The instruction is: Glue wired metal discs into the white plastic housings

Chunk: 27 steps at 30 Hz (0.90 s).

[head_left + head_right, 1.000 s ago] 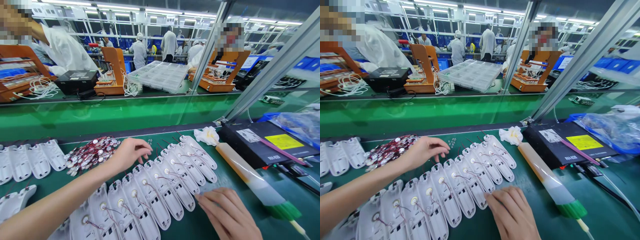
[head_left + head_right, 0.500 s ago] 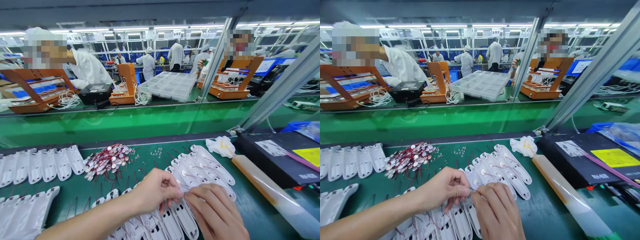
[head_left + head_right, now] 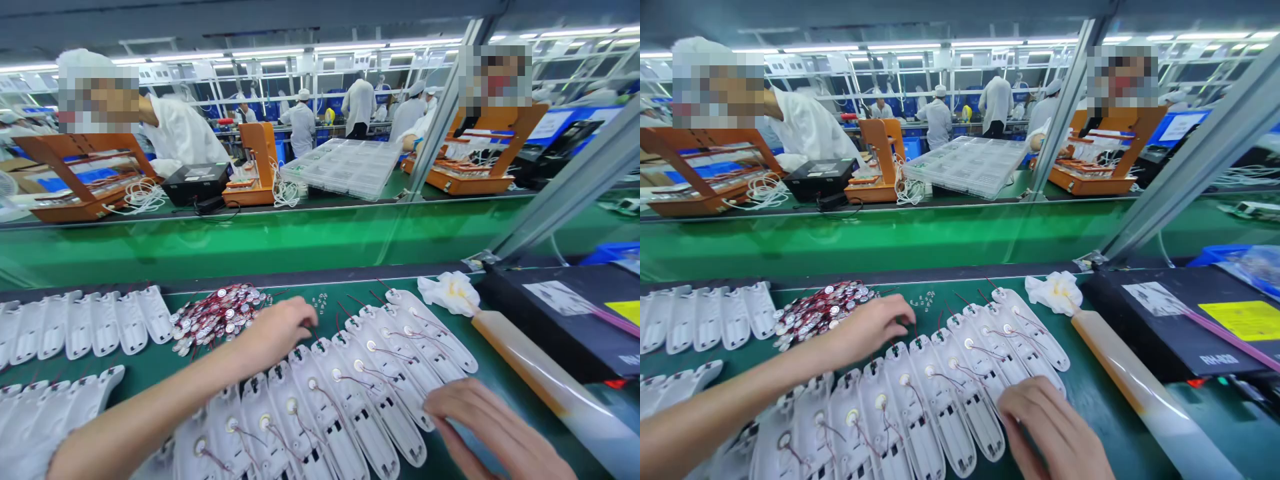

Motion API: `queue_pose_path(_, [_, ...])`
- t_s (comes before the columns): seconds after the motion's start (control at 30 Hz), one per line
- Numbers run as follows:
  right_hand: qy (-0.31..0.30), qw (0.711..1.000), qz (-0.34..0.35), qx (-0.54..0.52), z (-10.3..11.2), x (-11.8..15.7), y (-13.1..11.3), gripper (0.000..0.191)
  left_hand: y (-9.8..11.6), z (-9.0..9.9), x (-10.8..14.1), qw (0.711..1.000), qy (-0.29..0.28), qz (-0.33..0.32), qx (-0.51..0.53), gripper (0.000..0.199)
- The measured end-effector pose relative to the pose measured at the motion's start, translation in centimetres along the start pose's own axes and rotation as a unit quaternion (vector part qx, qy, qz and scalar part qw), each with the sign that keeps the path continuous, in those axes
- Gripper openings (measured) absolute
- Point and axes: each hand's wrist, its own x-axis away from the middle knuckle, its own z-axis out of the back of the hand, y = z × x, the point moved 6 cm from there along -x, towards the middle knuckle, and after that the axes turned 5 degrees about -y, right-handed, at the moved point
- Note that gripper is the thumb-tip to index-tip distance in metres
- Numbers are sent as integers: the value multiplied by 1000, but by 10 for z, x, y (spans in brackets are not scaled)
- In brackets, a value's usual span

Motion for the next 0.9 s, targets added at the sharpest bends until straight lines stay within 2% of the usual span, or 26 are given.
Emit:
queue_pose_path(0.07, [-13,1000,-13,21,6,11,12,13,-27,8,-4,999,6,13,-31,15])
queue_pose_path(0.13, [-23,999,-8,35,8,23,19,13,-47,8,-7,999,8,13,-45,8])
queue_pose_path(0.27, [-50,996,8,68,-2,41,22,19,-60,2,-9,998,28,0,-49,11])
queue_pose_path(0.47, [-84,995,16,43,-13,45,18,31,-49,13,-8,997,78,-5,-27,18])
queue_pose_path(0.67, [-111,991,40,62,-21,46,17,34,-22,22,-5,991,119,-28,52,24])
queue_pose_path(0.73, [-108,991,48,70,-22,46,17,35,-14,21,-4,987,114,-28,108,25])
queue_pose_path(0.9, [-101,991,60,68,-22,49,18,35,0,6,-2,975,49,10,218,24])
